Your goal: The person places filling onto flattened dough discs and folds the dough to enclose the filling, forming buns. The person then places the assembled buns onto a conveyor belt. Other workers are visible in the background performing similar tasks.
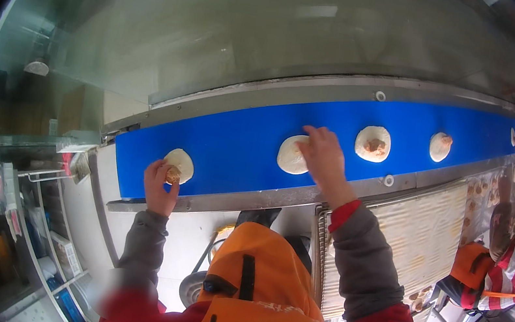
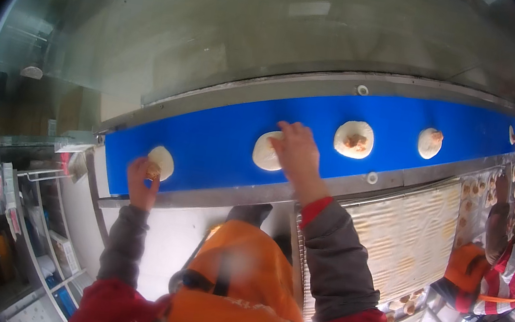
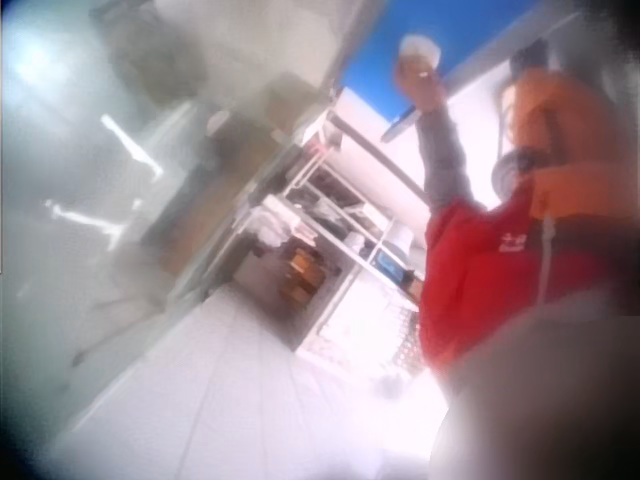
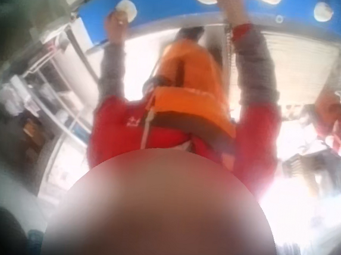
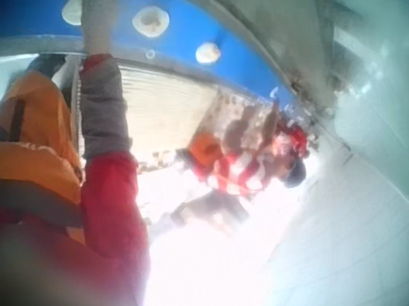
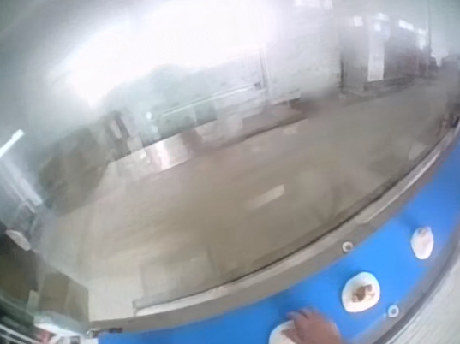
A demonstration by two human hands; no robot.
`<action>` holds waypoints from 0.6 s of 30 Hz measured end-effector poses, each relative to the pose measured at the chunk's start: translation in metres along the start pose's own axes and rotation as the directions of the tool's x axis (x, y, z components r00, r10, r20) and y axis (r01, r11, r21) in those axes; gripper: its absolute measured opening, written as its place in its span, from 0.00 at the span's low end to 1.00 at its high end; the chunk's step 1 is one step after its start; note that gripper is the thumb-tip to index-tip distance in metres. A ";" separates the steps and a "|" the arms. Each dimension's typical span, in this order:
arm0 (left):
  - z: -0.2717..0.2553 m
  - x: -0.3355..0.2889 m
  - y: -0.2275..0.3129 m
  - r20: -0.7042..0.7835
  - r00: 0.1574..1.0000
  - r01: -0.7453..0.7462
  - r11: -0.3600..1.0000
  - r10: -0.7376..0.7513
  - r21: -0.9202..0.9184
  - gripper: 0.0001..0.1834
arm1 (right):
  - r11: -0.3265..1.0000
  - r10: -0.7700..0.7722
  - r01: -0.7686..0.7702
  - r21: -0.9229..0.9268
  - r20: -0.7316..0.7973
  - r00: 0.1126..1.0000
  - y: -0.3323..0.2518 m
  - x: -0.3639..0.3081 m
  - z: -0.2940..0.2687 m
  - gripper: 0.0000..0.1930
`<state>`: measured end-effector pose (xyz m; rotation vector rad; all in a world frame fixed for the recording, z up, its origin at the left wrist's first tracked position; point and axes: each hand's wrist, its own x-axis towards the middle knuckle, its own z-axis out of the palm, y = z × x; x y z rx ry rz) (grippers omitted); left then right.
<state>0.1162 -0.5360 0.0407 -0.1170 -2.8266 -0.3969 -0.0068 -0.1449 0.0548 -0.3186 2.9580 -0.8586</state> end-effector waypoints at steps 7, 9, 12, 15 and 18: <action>-0.004 -0.016 -0.101 0.185 0.975 0.121 0.992 -0.123 0.021 0.35 | 0.985 -0.071 0.060 -0.165 -0.067 0.995 -0.064 0.012 0.053 0.20; -0.001 -0.019 -0.133 0.310 0.898 0.313 0.948 -0.313 0.050 0.34 | 0.996 -0.013 0.013 -0.091 -0.001 1.000 -0.072 0.010 0.069 0.17; -0.004 -0.025 -0.173 0.274 0.938 0.209 0.977 -0.212 0.039 0.33 | 0.953 -0.243 0.247 -0.174 0.047 0.969 -0.087 0.007 0.086 0.15; -0.012 -0.033 -0.214 0.270 0.926 0.247 0.965 -0.263 0.093 0.31 | 0.885 -0.464 0.462 0.061 0.016 0.886 -0.109 0.003 0.091 0.12; -0.011 -0.041 -0.264 0.244 0.909 0.340 0.940 -0.338 0.037 0.28 | 0.811 -0.193 -0.004 0.586 0.273 0.943 -0.124 -0.012 0.069 0.13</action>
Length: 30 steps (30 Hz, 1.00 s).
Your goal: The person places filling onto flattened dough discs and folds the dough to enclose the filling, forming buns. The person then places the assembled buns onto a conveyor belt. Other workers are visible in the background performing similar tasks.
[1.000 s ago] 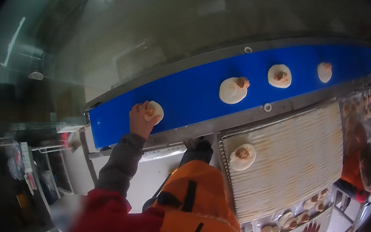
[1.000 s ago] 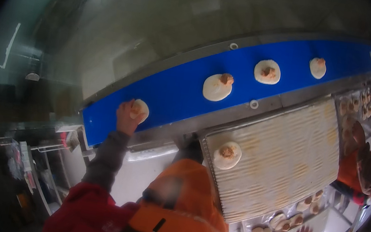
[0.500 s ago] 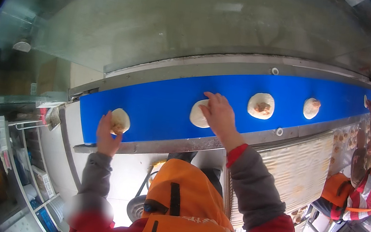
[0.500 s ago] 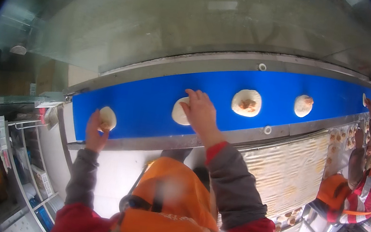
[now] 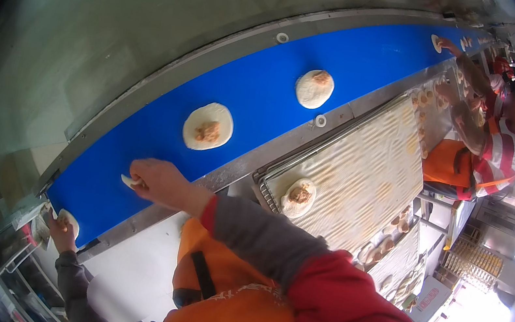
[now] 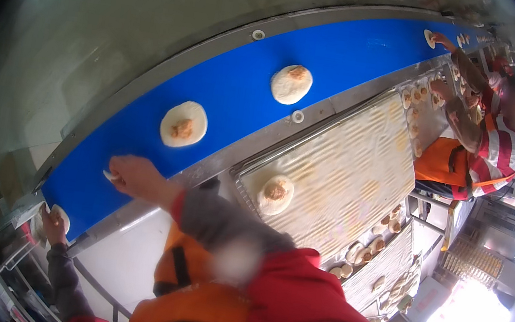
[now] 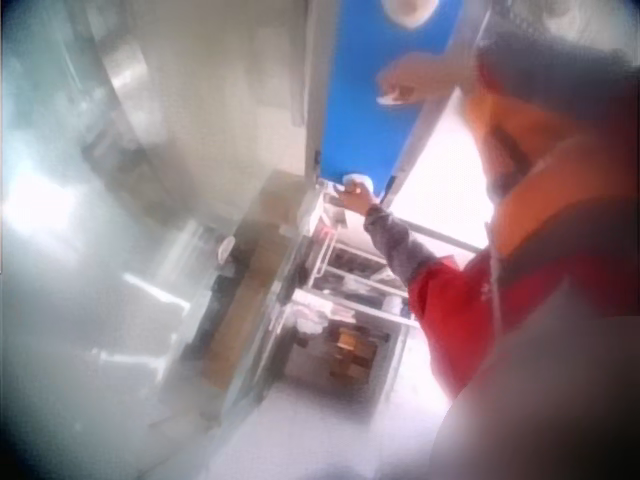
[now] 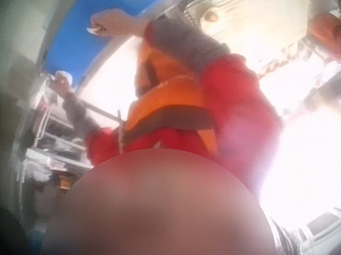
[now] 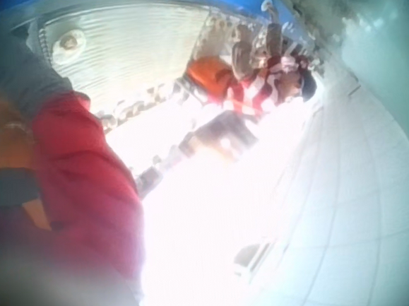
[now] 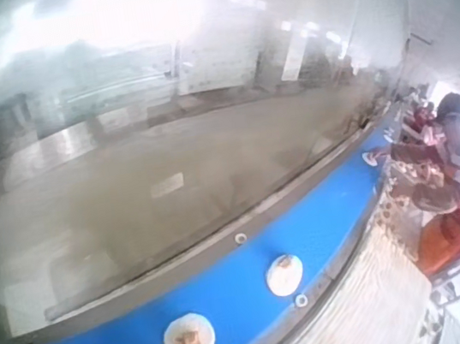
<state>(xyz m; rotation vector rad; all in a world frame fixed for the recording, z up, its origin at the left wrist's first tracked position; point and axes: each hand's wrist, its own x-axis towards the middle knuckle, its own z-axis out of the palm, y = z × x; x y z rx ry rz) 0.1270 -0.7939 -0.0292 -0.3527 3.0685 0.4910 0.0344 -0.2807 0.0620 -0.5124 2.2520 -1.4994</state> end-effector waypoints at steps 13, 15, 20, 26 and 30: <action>-0.053 -0.089 0.083 0.352 0.900 0.431 0.640 -0.256 -0.636 0.26 | 0.722 0.573 -0.658 0.213 -0.717 0.397 0.128 -0.343 -0.210 0.14; -0.031 -0.122 0.211 0.521 0.853 0.465 0.398 0.037 -0.790 0.26 | 0.635 0.705 -0.666 0.392 -0.647 0.291 0.135 -0.354 -0.222 0.15; 0.055 -0.159 0.529 0.585 0.292 0.647 0.295 0.756 -0.703 0.35 | 0.812 0.568 -0.444 0.379 -0.689 0.450 0.151 -0.352 -0.252 0.13; 0.115 -0.179 0.721 0.442 0.488 -0.541 0.658 0.753 -0.524 0.22 | 0.598 0.254 -0.679 -0.426 -0.703 0.665 0.172 -0.347 -0.306 0.17; 0.085 -0.176 0.651 -0.189 0.561 -0.795 0.462 0.806 -0.392 0.33 | 0.570 -0.309 -0.414 -0.710 -0.652 0.692 0.110 -0.274 -0.270 0.20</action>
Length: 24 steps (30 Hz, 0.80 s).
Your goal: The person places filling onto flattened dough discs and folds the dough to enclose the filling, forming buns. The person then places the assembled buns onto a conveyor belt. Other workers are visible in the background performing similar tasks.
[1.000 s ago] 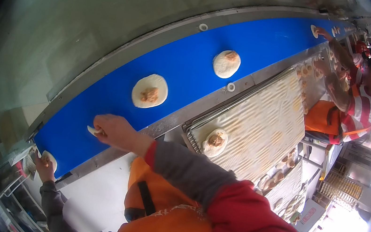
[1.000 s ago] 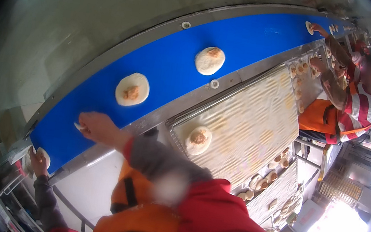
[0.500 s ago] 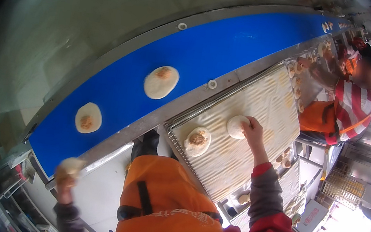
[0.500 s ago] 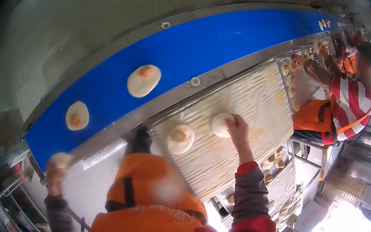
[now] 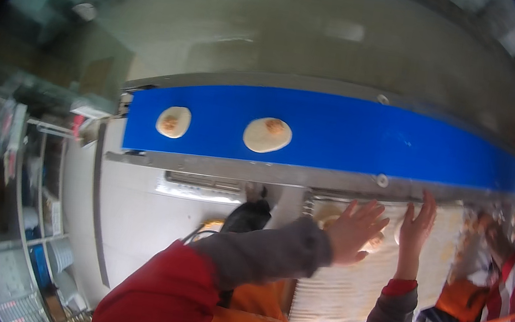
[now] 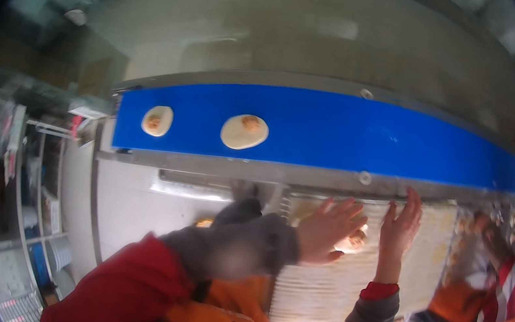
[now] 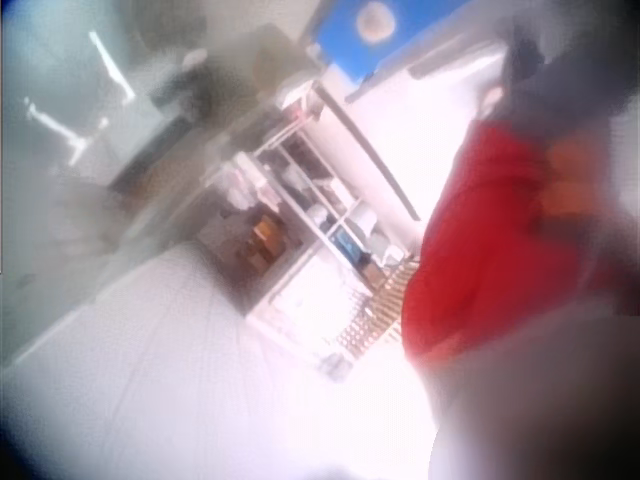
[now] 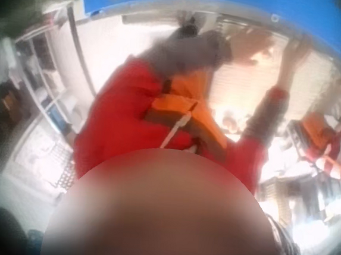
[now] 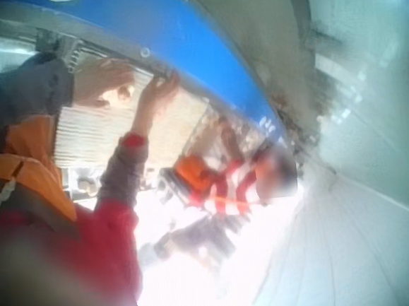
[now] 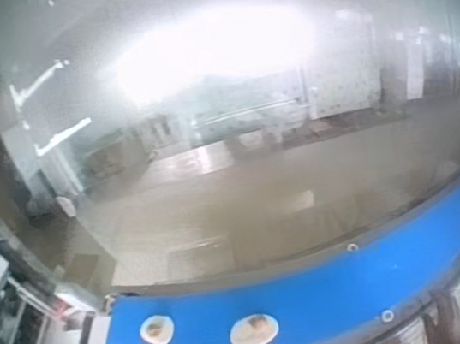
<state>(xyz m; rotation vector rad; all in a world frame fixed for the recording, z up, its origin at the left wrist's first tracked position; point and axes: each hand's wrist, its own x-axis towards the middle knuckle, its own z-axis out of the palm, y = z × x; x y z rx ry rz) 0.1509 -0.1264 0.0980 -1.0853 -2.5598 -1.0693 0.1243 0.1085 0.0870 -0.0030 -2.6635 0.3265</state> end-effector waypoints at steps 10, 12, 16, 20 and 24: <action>-0.279 -0.324 -0.376 -0.418 0.629 0.673 0.190 -0.655 0.715 0.15 | 0.923 -0.162 -0.031 0.384 0.460 0.873 -0.413 0.041 0.187 0.21; -0.297 -0.360 -0.397 -0.404 0.707 0.690 0.442 -0.580 0.573 0.14 | 0.938 -0.161 -0.041 0.345 0.536 0.829 -0.439 0.029 0.192 0.21; -0.338 -0.408 -0.413 -0.518 0.723 0.690 0.431 -0.457 0.582 0.19 | 0.910 -0.383 0.228 0.347 0.486 0.785 -0.495 -0.008 0.189 0.19; -0.359 -0.465 -0.451 -0.541 0.549 0.835 0.407 -0.637 0.369 0.21 | 0.703 -0.496 0.047 0.709 0.443 0.747 -0.523 -0.035 0.177 0.15; -0.394 -0.549 -0.487 -0.466 0.471 0.840 0.219 -0.749 0.496 0.21 | 0.332 -0.453 -0.474 0.815 0.579 0.678 -0.476 -0.069 0.122 0.15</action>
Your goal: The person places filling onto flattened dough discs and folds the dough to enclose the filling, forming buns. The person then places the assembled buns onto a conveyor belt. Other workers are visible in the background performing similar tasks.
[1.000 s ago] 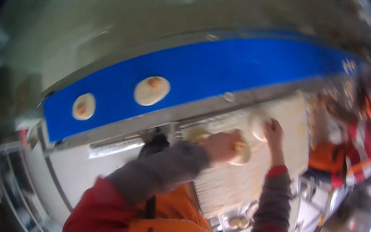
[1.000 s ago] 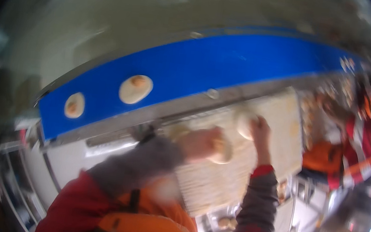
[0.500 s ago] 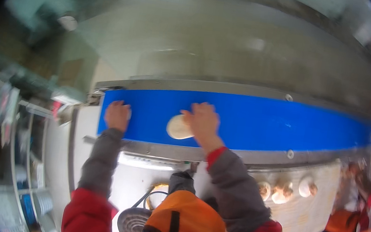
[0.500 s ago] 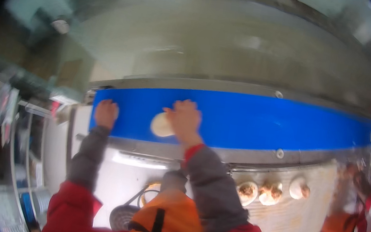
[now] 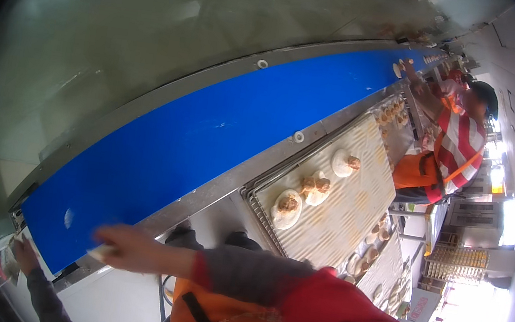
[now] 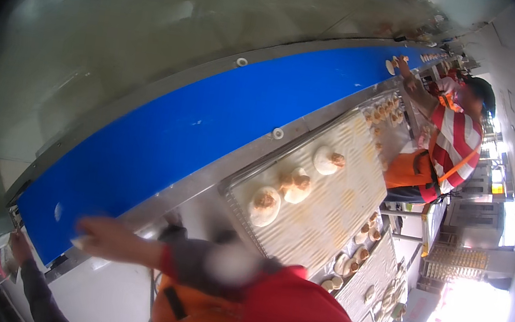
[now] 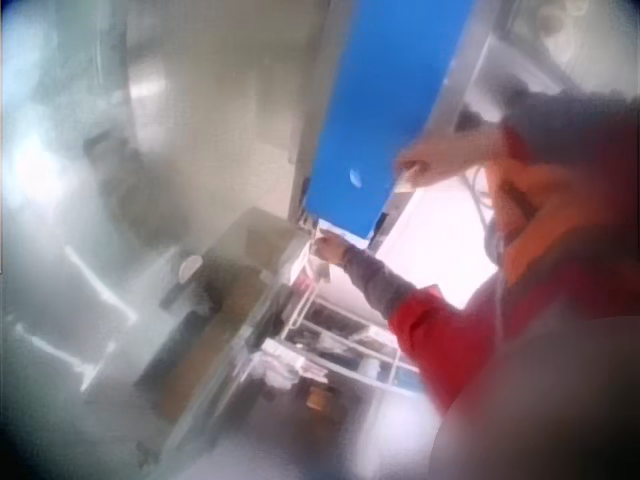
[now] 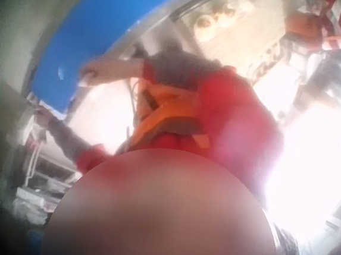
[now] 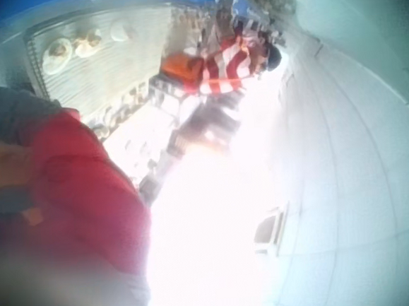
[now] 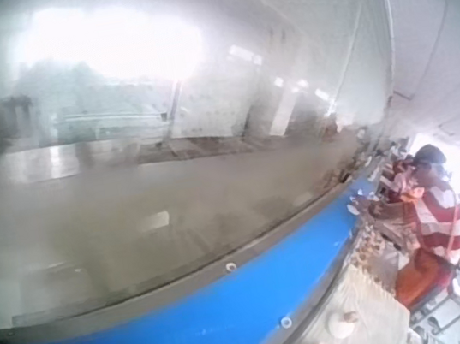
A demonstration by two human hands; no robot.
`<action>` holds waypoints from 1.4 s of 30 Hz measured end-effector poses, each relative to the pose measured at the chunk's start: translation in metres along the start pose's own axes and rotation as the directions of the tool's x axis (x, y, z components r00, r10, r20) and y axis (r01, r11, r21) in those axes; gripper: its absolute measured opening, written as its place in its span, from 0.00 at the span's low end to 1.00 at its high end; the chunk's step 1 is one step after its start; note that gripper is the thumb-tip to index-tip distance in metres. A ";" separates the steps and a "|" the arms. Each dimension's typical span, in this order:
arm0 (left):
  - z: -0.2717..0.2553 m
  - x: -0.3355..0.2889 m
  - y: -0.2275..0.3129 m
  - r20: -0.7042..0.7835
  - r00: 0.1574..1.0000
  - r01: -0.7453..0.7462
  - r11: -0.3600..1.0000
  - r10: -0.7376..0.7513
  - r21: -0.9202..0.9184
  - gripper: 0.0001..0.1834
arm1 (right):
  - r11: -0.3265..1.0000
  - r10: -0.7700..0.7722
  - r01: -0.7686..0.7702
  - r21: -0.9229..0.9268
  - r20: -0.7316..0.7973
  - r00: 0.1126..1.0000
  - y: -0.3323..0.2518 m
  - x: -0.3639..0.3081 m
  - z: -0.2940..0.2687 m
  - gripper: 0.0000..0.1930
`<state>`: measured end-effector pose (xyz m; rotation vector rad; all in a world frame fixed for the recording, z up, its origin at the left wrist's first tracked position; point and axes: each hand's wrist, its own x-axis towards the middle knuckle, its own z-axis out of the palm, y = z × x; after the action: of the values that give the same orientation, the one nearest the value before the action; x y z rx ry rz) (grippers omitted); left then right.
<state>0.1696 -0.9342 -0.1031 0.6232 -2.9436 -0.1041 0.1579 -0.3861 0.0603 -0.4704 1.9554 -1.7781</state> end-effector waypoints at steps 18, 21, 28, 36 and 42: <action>-0.190 -0.173 0.535 0.668 0.627 0.664 0.173 0.401 -0.728 0.20 | 0.992 0.056 -0.122 -0.011 -0.846 0.531 0.088 -0.349 -0.541 0.17; -0.214 -0.210 0.655 0.545 0.570 0.296 0.464 0.615 -0.835 0.15 | 0.701 0.230 -0.712 -0.023 -0.939 0.256 0.102 -0.343 -0.557 0.19; -0.214 -0.274 0.873 0.615 0.095 0.437 0.522 0.783 -0.732 0.16 | 0.918 -0.261 -0.120 -0.378 -0.803 0.535 0.040 -0.350 -0.492 0.23; -0.152 -0.325 1.008 0.359 0.020 -0.117 0.359 0.933 -0.926 0.11 | 0.707 0.346 0.320 0.630 -0.704 0.620 0.047 -0.394 -0.484 0.18; -0.145 -0.315 1.039 0.173 0.125 -0.110 0.187 0.977 -0.976 0.13 | 0.838 0.490 0.072 0.541 -0.804 0.337 0.046 -0.414 -0.485 0.17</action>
<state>0.0617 0.1359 0.1022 -1.4590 -2.7927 -2.1236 0.2447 0.2467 0.0876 1.2708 1.8026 -2.4880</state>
